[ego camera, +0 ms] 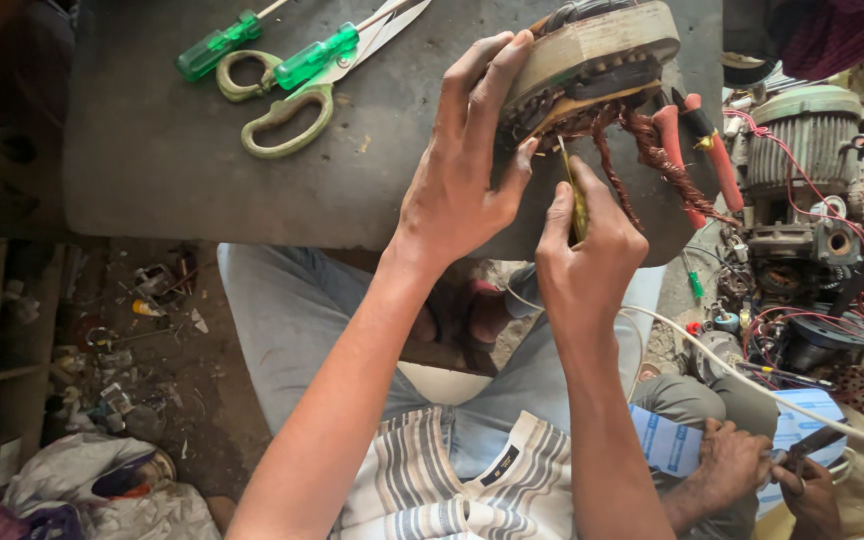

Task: The person uses a screwdriver to adjust and manipulate copper wires on a disassembled electrical motor placed on a workbench. They repeatedly insert the screwdriver into the motor's slots and pull or twist the wires.

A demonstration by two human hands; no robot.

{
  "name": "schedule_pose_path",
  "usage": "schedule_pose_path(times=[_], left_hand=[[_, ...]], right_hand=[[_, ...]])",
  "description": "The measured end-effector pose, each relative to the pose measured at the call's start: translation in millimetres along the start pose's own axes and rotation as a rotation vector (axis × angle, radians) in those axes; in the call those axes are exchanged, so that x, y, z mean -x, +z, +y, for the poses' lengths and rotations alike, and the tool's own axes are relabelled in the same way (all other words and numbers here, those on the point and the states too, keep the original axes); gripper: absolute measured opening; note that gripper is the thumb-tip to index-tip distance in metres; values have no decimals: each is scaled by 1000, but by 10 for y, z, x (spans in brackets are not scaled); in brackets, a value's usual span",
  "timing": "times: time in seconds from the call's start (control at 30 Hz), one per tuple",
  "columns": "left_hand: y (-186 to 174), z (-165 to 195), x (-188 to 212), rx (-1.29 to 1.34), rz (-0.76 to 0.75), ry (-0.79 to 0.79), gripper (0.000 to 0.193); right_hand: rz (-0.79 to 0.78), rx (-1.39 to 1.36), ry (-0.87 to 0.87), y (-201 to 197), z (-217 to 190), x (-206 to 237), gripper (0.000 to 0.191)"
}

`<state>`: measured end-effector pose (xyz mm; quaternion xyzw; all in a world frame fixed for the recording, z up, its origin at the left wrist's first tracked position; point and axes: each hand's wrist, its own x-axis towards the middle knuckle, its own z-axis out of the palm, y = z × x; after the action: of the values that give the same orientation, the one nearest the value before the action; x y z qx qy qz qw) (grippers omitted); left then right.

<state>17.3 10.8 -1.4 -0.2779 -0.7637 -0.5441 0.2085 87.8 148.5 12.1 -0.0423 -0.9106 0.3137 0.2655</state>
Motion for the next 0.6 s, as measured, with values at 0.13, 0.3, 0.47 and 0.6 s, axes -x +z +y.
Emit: schedule_pose_path(times=[0.13,0.3,0.47,0.6], left_hand=[[4,2,0,-5,2,2,76],[2,3,6,-7,2,3,77],[4,8,4,-7,8,5,76],[-5,8,2,4,6,12,76]], right_hand=[[22,14,-18,39,14,27,26],[54,37,-48,72,21,47,27],[65,45,-93,90,31,-7,26],[49,24,-52,94,4,9,26]])
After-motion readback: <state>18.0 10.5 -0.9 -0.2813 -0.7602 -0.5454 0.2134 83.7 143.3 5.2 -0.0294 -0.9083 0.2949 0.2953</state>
